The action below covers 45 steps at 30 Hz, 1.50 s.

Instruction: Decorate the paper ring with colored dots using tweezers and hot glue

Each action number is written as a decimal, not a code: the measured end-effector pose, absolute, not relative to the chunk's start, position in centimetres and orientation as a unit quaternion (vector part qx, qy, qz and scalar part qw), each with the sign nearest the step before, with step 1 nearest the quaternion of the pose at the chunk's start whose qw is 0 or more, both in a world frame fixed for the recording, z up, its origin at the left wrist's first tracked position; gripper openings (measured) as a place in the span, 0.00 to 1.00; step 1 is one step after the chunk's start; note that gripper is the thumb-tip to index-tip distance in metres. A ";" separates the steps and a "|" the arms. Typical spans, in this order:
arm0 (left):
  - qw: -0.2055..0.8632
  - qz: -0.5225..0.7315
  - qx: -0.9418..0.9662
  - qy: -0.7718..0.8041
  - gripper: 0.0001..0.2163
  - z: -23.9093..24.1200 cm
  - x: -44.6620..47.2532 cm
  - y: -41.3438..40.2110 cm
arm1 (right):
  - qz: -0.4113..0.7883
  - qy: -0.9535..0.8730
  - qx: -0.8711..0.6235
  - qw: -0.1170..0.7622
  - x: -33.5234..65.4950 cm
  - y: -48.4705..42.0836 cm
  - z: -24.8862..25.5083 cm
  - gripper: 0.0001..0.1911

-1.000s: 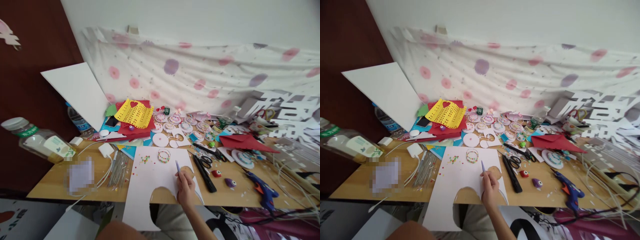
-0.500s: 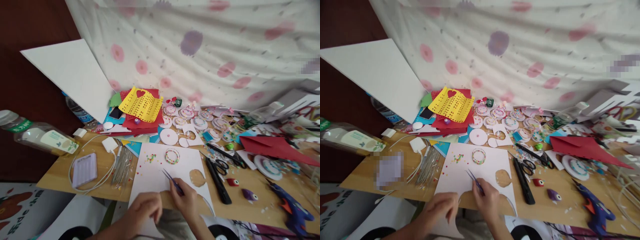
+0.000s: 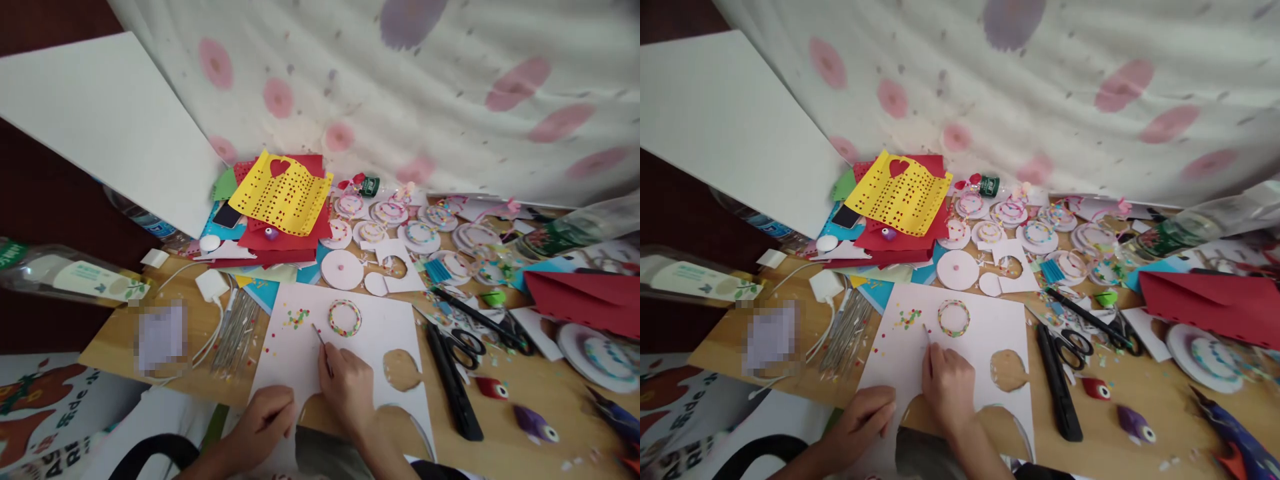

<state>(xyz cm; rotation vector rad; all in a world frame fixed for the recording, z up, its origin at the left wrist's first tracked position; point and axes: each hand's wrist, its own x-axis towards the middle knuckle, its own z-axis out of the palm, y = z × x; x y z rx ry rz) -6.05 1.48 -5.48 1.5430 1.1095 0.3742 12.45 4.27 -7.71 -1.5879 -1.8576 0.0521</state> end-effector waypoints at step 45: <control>0.781 0.410 0.187 0.433 0.13 1.3 0.2 3.5 | 0.255 -0.475 -0.653 0.532 13.5 -4.4 0.0 0.16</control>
